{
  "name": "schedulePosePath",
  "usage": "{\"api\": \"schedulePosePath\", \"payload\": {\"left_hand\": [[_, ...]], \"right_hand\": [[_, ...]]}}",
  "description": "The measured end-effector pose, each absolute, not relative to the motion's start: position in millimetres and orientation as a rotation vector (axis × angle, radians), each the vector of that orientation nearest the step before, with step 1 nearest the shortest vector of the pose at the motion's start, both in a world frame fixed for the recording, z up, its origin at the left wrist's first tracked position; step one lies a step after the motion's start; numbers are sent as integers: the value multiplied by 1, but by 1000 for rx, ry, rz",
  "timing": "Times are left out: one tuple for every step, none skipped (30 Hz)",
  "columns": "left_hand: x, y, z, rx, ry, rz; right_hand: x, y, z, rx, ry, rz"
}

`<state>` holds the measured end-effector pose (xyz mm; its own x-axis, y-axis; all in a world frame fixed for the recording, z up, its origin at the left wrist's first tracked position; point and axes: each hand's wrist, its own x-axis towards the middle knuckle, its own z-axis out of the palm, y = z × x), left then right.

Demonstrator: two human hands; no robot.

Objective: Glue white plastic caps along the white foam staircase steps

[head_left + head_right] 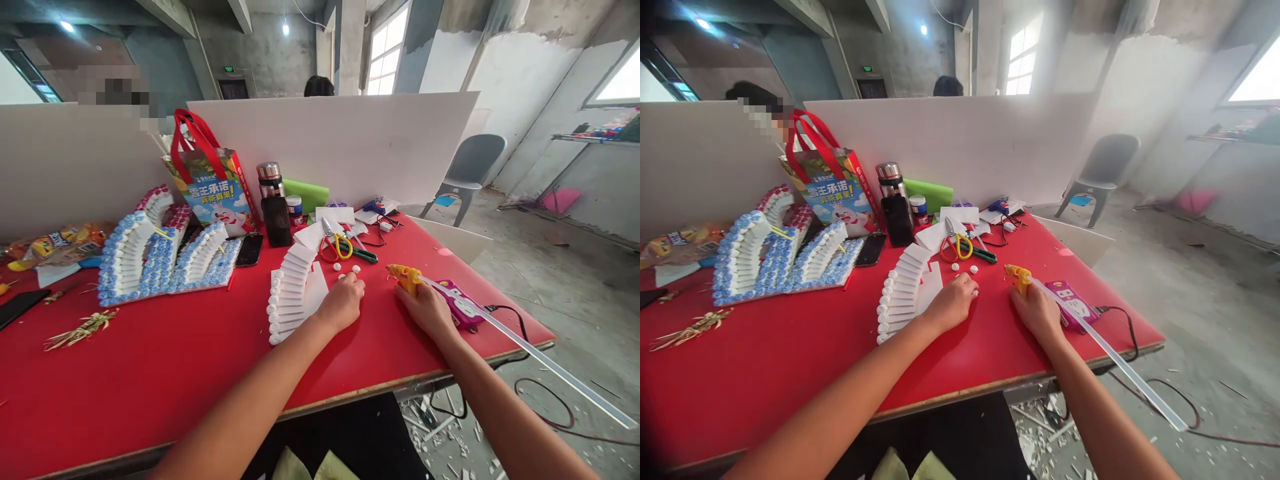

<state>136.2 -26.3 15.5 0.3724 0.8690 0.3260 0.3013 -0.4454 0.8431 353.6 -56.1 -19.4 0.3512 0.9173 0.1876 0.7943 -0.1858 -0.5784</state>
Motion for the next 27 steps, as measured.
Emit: {"api": "schedulePosePath", "payload": {"left_hand": [[126, -29, 23, 1901, 969, 1036], [112, -32, 32, 1856, 935, 1037], [96, -34, 41, 1803, 906, 1043], [78, -34, 51, 1758, 885, 1052], [59, -33, 61, 1686, 871, 1079], [39, -31, 69, 1495, 832, 1123], [20, -28, 76, 1326, 796, 1175], [3, -23, 80, 1198, 768, 1207], [-11, -18, 82, 1106, 743, 1215], [-23, -12, 81, 1035, 722, 1230], [-31, -6, 79, 984, 707, 1244], [-36, -1, 74, 947, 691, 1255], [-38, 4, 69, 921, 675, 1266], [-39, 8, 64, 899, 658, 1279], [-39, 11, 58, 877, 642, 1292], [-39, 12, 53, 853, 630, 1307], [-39, 12, 49, 827, 624, 1320], [-39, 11, 45, 803, 621, 1326], [-40, 9, 43, 785, 620, 1326], [-41, 7, 41, 773, 614, 1322], [-42, 6, 40, 769, 604, 1319], [-43, 5, 39, 768, 593, 1320], [-43, 5, 39, 767, 587, 1322], [-44, 5, 38, 765, 590, 1324], [-43, 5, 38, 761, 603, 1326], [-43, 6, 37, 755, 622, 1326], [-42, 7, 36, 750, 641, 1328]], "right_hand": [[355, -57, -22, -1940, -1469, 293], [356, -57, -23, -1859, -1451, 332], [355, -59, -23, -1775, -1427, 389], [352, -61, -20, -1695, -1406, 460], [347, -63, -16, -1614, -1383, 546], [339, -64, -9, -1528, -1352, 647], [330, -65, 0, -1454, -1342, 754], [319, -64, 11, -1393, -1341, 851], [307, -62, 22, -1342, -1329, 938], [294, -59, 33, -1283, -1341, 1044], [280, -55, 44, -1234, -1365, 1113], [267, -50, 53, -1180, -1416, 1181], [255, -44, 60, -1125, -1448, 1223], [243, -38, 66, -1044, -1478, 1260], [232, -32, 68, -970, -1508, 1292], [222, -27, 68, -898, -1522, 1317], [214, -22, 66, -834, -1523, 1339], [207, -19, 62, -784, -1509, 1356], [202, -17, 56, -748, -1484, 1368], [197, -16, 50, -730, -1459, 1380], [194, -16, 44, -723, -1440, 1389], [193, -17, 39, -721, -1428, 1395], [192, -18, 34, -719, -1424, 1401], [192, -19, 31, -716, -1423, 1407], [193, -20, 29, -710, -1421, 1408], [194, -21, 28, -702, -1416, 1407], [195, -22, 29, -696, -1415, 1406]]}}
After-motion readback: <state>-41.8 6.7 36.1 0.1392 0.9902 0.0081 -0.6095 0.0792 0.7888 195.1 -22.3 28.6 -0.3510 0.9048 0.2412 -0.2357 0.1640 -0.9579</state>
